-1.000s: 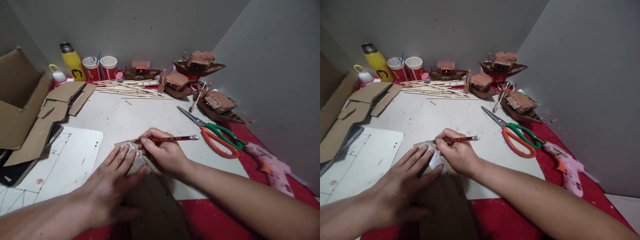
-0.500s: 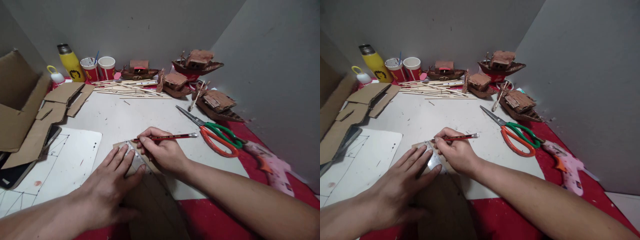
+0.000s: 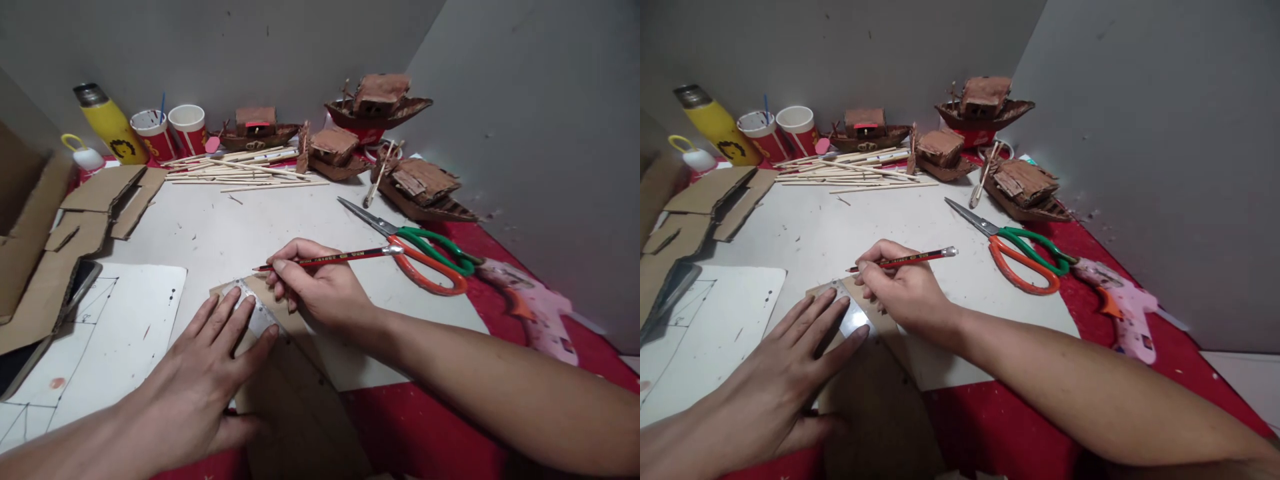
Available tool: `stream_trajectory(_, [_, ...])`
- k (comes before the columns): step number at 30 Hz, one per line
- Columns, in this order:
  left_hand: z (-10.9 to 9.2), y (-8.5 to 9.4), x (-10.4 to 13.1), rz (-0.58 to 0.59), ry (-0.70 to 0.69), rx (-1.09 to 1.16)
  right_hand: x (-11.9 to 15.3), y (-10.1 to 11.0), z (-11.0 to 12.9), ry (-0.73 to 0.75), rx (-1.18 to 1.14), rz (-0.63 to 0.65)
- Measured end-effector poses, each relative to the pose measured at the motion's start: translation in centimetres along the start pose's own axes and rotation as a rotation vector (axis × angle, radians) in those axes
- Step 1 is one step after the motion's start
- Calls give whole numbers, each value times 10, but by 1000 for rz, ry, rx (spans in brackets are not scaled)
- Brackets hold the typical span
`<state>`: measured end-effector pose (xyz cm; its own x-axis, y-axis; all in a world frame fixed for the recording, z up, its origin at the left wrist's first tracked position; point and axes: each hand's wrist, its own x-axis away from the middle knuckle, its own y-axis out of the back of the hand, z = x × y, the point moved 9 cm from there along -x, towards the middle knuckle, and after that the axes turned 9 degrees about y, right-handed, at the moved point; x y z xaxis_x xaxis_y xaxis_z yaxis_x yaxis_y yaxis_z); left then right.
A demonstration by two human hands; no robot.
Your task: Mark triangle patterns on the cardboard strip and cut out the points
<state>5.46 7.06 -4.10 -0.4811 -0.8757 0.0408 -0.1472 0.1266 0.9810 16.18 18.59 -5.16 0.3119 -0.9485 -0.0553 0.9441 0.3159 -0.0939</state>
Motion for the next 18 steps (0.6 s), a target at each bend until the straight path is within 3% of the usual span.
stream_trajectory(8, [-1, 0, -2, 37, -18, 3, 1, -5, -2, -14, 94, 65])
stream_trajectory(14, [1, 1, -3, 40, -28, 24, 1, -14, 8, 165, 284, 155])
stream_trajectory(18, [0, 0, -3, 40, -34, 24, 1, -17, 8, 185, 342, 181])
